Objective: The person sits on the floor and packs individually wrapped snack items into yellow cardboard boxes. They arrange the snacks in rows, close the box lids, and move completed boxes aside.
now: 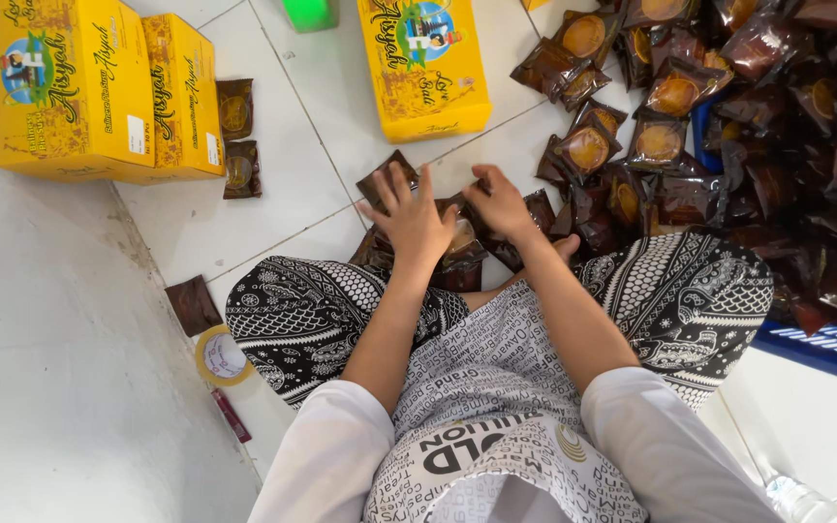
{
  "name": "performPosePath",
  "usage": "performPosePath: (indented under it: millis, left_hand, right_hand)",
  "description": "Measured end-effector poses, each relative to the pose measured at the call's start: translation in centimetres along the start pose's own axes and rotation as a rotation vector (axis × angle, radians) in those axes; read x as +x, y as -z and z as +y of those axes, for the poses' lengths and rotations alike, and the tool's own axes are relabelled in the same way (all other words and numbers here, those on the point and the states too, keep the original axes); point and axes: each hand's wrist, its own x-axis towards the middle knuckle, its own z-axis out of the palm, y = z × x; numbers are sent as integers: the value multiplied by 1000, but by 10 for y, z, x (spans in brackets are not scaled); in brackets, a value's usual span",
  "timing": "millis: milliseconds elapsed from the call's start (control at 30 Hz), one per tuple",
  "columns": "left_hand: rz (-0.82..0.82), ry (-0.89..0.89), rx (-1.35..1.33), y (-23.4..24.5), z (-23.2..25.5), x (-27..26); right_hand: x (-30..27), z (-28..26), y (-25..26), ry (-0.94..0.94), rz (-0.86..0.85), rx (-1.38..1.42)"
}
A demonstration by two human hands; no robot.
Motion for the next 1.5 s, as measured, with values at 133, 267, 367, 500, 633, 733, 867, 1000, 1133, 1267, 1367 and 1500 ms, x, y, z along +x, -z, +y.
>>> performPosePath:
  millis: [133,267,367,500,633,733,867,1000,1133,1267,1367,1500]
  left_hand:
    - [-354,168,-30,36,6,-9]
    - [-458,193,-79,12,-6,-5]
    - [-445,193,-47,-22,-15,5]
    - [-289,118,-172,7,0,-8]
    - [35,-115,-499,12,7,-12]
    - [289,-333,-799,-1,10,-1]
    - [447,-477,-711,11,6,-4]
    - [-74,-16,-299,20,-9,-14]
    - [-539,125,-121,-28,-17,-15]
    - [-641,142,90,-77,-11,-5]
    - [-567,91,-16,-63,-10,-9]
    - [-92,-171,-174,-38,-2,-15]
  right_hand:
    - [10,27,-10,13,-82,-619]
    - [1,13,-4,6,-210,-614]
    - [-3,3,-1,-68,-298,-566]
    - [7,21,-3,-40,-156,-519]
    - [13,30,7,68,165,-442]
    - [3,3,20,50,391,-314]
    - [-9,-3,26,178,595,-164]
    - [-30,-23,22,121,402,-596]
    - [-59,-46,1,-51,-217,-836]
    - [-47,4,-21,-95,-374,-1027]
    - [-44,1,-16,-66,-327,-973]
    - [-38,2,-13,-15,-77,-916]
